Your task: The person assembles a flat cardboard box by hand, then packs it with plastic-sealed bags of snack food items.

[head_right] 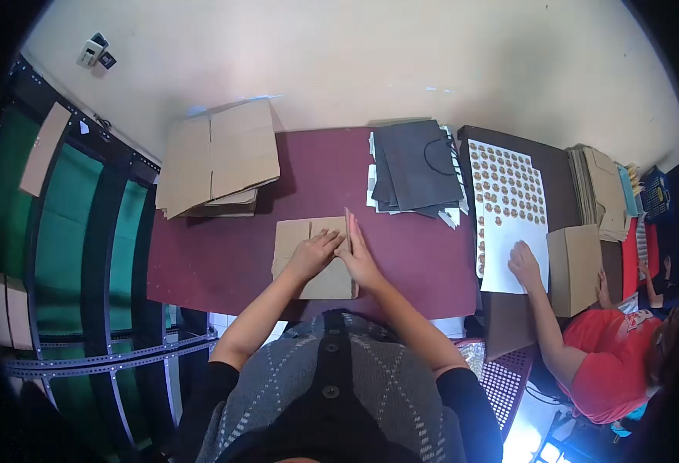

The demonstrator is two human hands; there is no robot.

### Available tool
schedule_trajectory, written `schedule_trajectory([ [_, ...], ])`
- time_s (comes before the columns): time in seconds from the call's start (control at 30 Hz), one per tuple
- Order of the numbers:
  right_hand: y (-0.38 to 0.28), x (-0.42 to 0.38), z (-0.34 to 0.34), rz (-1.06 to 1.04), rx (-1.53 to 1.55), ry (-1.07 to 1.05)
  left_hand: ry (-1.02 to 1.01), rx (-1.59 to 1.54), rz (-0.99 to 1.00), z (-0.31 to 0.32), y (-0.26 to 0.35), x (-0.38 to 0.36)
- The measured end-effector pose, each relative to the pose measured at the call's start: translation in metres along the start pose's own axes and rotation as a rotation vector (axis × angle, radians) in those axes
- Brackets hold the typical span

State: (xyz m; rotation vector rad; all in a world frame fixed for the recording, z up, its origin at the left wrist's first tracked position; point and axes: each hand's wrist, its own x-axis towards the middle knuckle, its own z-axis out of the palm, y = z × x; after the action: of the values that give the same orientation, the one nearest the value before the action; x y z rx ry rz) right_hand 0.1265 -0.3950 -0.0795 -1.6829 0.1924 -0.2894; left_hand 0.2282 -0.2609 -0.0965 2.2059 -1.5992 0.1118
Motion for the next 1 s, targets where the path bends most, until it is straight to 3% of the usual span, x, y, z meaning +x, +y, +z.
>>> schedule_trajectory([
  [0.27,0.004,0.016,-0.013,0.006,-0.133,-0.067,0.006,0.024,-0.047,0.003,-0.008,0.014],
  [0.43,-0.028,0.012,-0.026,0.153,-0.116,-0.139,0.037,-0.022,-0.089,-0.006,-0.005,0.02],
  [0.53,-0.047,0.001,-0.024,0.12,-0.056,-0.129,0.095,-0.107,-0.134,-0.02,-0.001,0.018],
  [0.77,-0.05,-0.008,-0.014,0.125,-0.26,-0.057,0.169,-0.32,-0.114,-0.025,-0.007,0.029],
  [0.9,-0.044,-0.009,-0.015,0.079,-0.294,-0.034,0.081,-0.366,-0.16,-0.028,-0.007,0.036],
  [1.0,-0.045,-0.008,-0.014,0.232,-0.256,-0.025,0.094,-0.383,-0.2,-0.027,-0.005,0.044],
])
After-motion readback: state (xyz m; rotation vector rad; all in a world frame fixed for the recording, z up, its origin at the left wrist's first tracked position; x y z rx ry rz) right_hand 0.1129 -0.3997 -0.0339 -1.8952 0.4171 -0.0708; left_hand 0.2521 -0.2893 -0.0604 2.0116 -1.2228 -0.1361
